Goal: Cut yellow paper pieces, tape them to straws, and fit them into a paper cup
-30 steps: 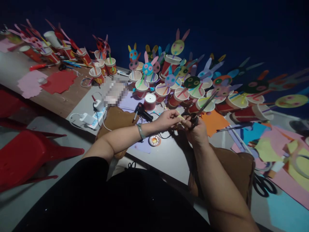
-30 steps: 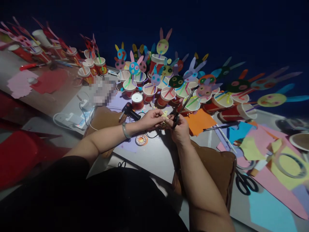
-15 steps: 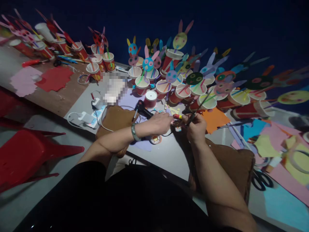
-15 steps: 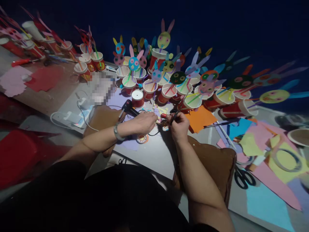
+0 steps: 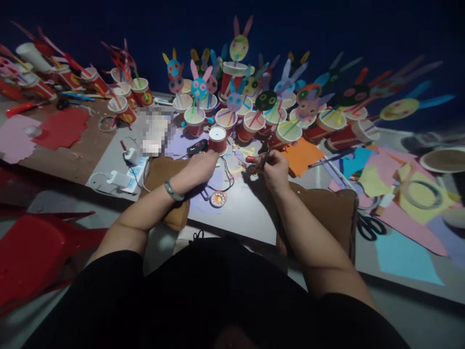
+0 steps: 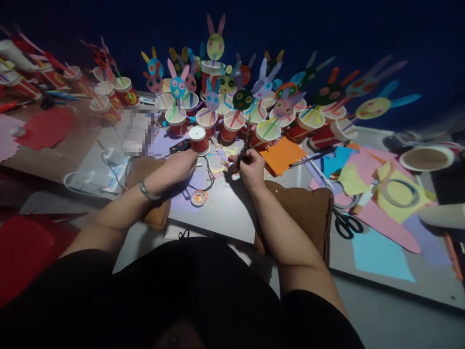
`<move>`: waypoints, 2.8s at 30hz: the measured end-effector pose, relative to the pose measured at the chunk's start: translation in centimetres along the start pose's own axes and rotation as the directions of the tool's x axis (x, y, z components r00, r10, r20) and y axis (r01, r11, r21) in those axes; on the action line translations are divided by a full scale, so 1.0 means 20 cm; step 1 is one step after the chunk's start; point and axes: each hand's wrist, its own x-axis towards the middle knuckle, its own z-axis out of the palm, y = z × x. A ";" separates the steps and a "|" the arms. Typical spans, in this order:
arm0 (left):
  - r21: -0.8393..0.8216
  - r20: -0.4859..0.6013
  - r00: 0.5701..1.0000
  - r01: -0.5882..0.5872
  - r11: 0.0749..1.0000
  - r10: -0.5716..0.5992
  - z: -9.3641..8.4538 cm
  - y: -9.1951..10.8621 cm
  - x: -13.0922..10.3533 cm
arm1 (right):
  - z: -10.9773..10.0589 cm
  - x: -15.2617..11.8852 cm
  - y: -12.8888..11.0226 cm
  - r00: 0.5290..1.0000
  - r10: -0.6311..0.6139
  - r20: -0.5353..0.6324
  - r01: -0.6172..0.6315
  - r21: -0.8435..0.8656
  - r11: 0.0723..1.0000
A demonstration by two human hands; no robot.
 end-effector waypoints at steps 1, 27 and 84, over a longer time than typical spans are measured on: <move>-0.109 -0.044 0.999 -0.023 0.994 0.019 -0.01 0.03 0.02 | 0.00 0.00 0.00 1.000 -0.004 0.005 0.004 0.025 1.000; -0.995 0.017 0.985 -0.001 -0.103 -0.172 0.18 0.27 0.28 | -0.01 -0.03 -0.09 1.000 -0.015 0.006 0.014 0.023 1.000; -0.981 -0.130 0.952 -0.164 -0.105 -0.277 0.15 0.20 0.27 | -0.04 -0.04 -0.13 0.828 0.053 0.558 0.212 -0.401 0.891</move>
